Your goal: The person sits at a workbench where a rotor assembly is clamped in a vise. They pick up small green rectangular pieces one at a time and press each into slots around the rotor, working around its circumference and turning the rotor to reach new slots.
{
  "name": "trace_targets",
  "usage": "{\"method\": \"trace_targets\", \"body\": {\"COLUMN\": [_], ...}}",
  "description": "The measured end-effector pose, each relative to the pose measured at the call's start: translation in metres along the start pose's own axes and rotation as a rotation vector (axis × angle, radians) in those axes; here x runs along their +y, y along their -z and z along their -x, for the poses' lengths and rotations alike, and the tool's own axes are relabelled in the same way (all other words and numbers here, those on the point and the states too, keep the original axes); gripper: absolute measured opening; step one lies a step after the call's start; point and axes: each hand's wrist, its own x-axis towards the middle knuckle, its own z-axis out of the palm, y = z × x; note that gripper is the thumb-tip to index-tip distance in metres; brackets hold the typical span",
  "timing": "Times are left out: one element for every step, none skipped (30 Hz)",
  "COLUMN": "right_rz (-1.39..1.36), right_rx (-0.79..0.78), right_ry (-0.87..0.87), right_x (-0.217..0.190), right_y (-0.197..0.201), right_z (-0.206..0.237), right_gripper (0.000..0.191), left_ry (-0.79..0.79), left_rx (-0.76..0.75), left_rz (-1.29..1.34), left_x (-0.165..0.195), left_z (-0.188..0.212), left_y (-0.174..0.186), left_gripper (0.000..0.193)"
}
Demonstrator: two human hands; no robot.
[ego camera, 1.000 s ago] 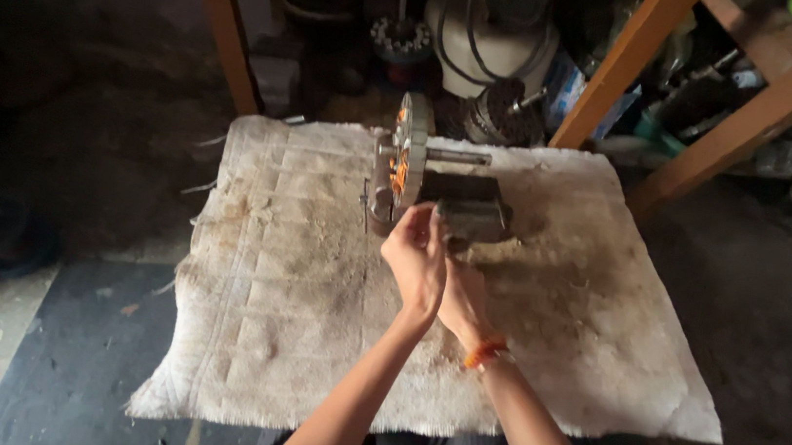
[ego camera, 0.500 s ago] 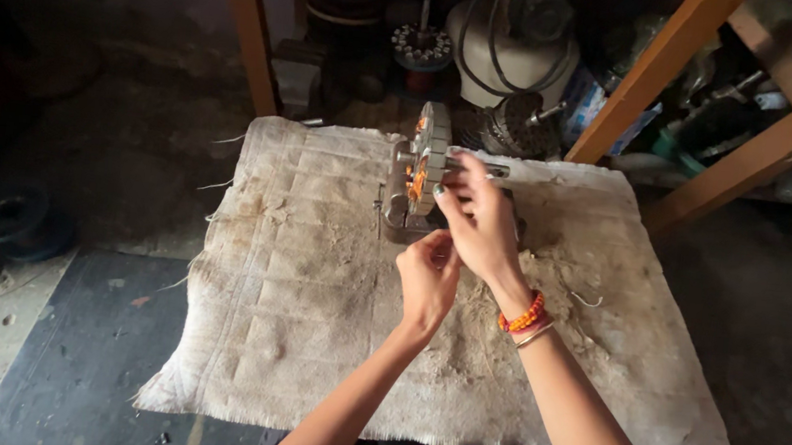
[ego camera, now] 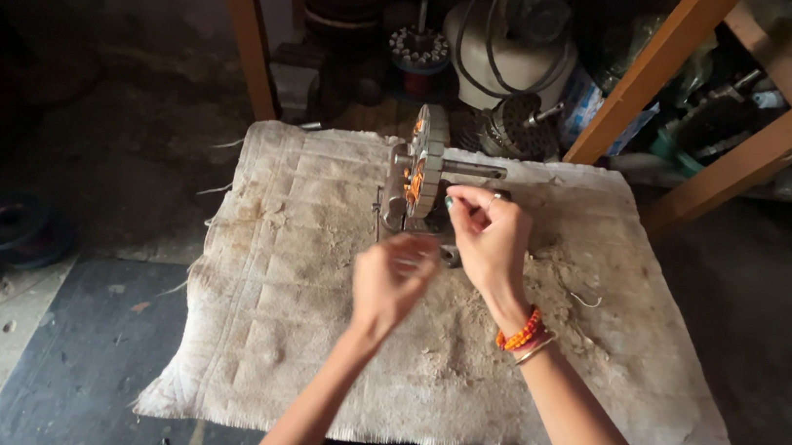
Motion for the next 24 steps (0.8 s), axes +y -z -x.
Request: {"method": "trace_targets", "body": {"right_rz": [-0.011,-0.020,-0.029,-0.040,-0.038,-0.037,-0.035,-0.015,0.007,0.031,0.011,-0.008,-0.028,-0.002,0.024,0.050,0.035,0.021,0.005,0.017,0.028,0.041,0.073,0.106], "right_rx": [-0.011,-0.012,-0.015,-0.020,-0.011,-0.003,0.004,0.001,0.000,0.001,-0.011,-0.022,-0.034,-0.058,-0.082,-0.103,-0.127,-0.154,-0.179,-0.204,-0.230,-0.255,-0.278,-0.301], "right_ry": [0.001,-0.016,-0.035,-0.055,-0.057,-0.059,-0.062,-0.057,-0.050,-0.045,-0.043,-0.038,-0.036,-0.039,-0.040,-0.038,0.001,0.036,0.077,0.075,0.071,0.066,0.075,0.081], "right_x": [-0.003,-0.006,-0.009,-0.013,-0.016,-0.018,-0.021,-0.023,-0.025,-0.026,-0.028,-0.029,-0.030,-0.031,-0.032,-0.033,-0.035,-0.036,-0.038,-0.040,-0.042,-0.044,-0.046,-0.048], "right_y": [0.000,-0.001,-0.002,-0.003,-0.003,-0.003,-0.003,-0.004,-0.004,-0.004,-0.003,-0.004,-0.005,-0.006,-0.007,-0.009,-0.013,-0.016,-0.018,-0.020,-0.022,-0.022,-0.021,-0.019], "right_z": [0.000,0.000,0.001,0.002,0.001,0.000,0.000,0.000,-0.001,-0.001,0.000,0.000,0.001,0.002,0.003,0.003,0.003,0.002,0.000,-0.003,-0.007,-0.010,-0.016,-0.021], "right_gripper": [0.018,0.017,0.017,0.017,0.016,0.016,0.016,0.016,0.016,0.015,0.015,0.016,0.016,0.016,0.016,0.016,0.016,0.017,0.018,0.018,0.019,0.019,0.019,0.020], "left_ry": [-0.023,-0.044,-0.092,-0.139,-0.189,-0.202,-0.213,-0.225,-0.192,-0.159,-0.125,-0.143,-0.159,-0.171,-0.221,-0.274,-0.324,-0.304,-0.289,-0.277,-0.277,-0.275,-0.277,-0.265], "left_rx": [0.064,0.127,0.144,0.161,0.179,0.172,0.164,0.157,0.152,0.143,0.135,0.136,0.136,0.136,0.141,0.147,0.152,0.164,0.179,0.195,0.219,0.242,0.265,0.261], "left_rz": [-0.013,-0.027,-0.022,-0.019,-0.015,-0.033,-0.050,-0.065,-0.061,-0.056,-0.050,-0.025,-0.001,0.022,-0.016,-0.054,-0.094,-0.083,-0.072,-0.062,-0.014,0.035,0.085,0.131], "left_x": [0.005,0.011,0.016,0.021,0.025,0.030,0.033,0.035,0.038,0.039,0.040,0.041,0.042,0.042,0.043,0.043,0.042,0.041,0.040,0.038,0.036,0.034,0.031,0.028], "left_z": [-0.004,-0.007,-0.008,-0.010,-0.012,-0.013,-0.014,-0.014,-0.016,-0.017,-0.018,-0.020,-0.022,-0.022,-0.025,-0.029,-0.032,-0.033,-0.036,-0.040,-0.043,-0.046,-0.050,-0.053], "left_y": [0.012,0.021,0.029,0.037,0.043,0.046,0.049,0.051,0.052,0.053,0.053,0.052,0.051,0.050,0.048,0.046,0.045,0.042,0.039,0.037,0.035,0.031,0.029,0.026], "left_gripper": [0.023,0.022,0.024,0.026,0.028,0.030,0.031,0.033,0.034,0.035,0.036,0.037,0.039,0.040,0.043,0.046,0.048,0.049,0.049,0.050,0.046,0.041,0.037,0.035]}}
